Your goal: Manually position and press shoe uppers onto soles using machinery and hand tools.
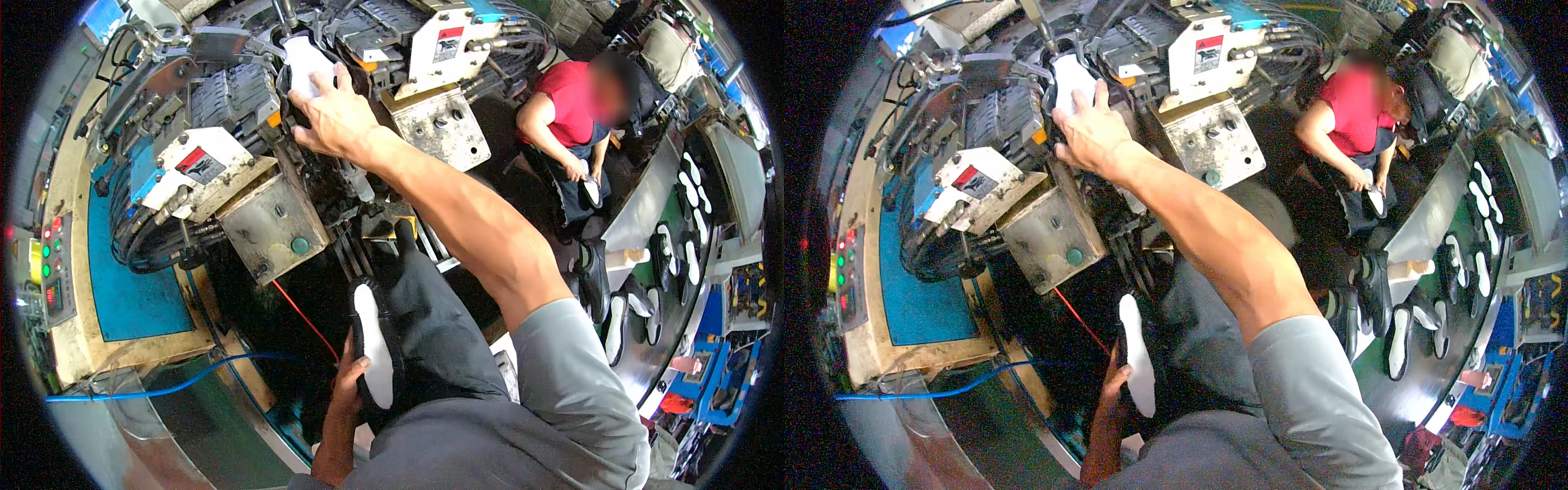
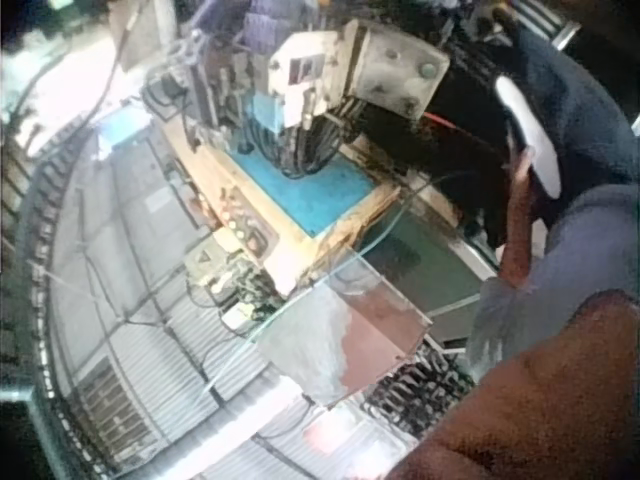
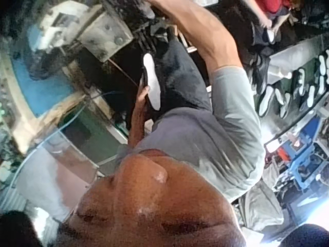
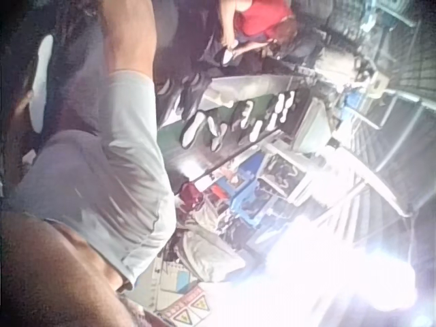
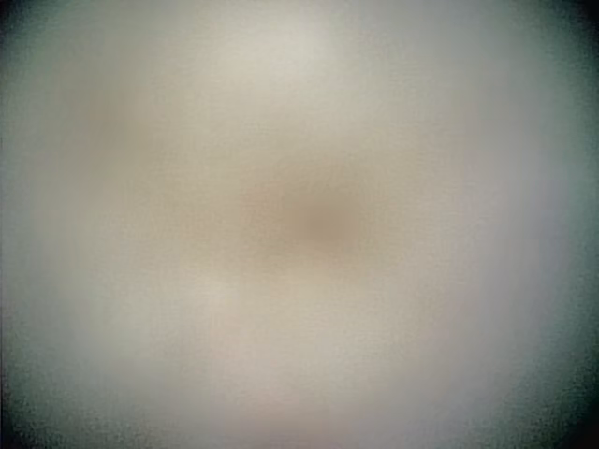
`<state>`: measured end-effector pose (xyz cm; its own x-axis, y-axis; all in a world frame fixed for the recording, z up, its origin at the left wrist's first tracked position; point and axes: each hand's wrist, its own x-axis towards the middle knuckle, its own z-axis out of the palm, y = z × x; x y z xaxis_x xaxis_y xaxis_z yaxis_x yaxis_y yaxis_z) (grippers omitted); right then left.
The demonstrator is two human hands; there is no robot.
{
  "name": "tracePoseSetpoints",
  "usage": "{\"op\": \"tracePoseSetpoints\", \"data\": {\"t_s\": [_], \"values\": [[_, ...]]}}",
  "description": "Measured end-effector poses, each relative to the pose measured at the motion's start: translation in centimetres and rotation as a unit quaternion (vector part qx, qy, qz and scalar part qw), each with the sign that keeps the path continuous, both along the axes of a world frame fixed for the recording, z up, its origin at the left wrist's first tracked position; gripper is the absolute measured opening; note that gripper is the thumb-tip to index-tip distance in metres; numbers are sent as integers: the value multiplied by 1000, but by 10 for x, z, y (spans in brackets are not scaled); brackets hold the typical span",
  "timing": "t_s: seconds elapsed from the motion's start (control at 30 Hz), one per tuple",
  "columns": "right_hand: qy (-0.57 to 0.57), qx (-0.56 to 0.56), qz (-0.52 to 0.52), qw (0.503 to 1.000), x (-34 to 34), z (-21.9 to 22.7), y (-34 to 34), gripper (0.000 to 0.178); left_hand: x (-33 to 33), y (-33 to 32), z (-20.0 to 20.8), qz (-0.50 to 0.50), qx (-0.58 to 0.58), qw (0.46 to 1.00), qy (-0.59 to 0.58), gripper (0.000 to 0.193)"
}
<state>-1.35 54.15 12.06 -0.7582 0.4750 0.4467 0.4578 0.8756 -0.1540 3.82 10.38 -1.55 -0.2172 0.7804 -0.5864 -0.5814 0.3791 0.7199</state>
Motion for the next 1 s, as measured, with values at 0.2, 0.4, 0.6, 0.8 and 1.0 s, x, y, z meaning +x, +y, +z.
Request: {"op": "tracePoseSetpoints", "data": {"t_s": [0.2,0.4,0.6,0.8,1.0], "values": [[-4,-50,-8,999,-3,31,-11,69,-9,28,-13,-41,-2,999,-15,113],[-23,-12,-22,999,-10,50,-19,66,-7,39,-14,-64,72,994,52,107],[3,-1,-16,1000,-3,25,4,73,8,28,5,17,115,990,-82,106],[125,-119,58,983,124,-96,-134,62,-4,-29,-10,131,163,972,-108,94],[-70,-275,-81,955,289,-247,-249,61,6,-109,-55,308,109,940,-94,76]]}}
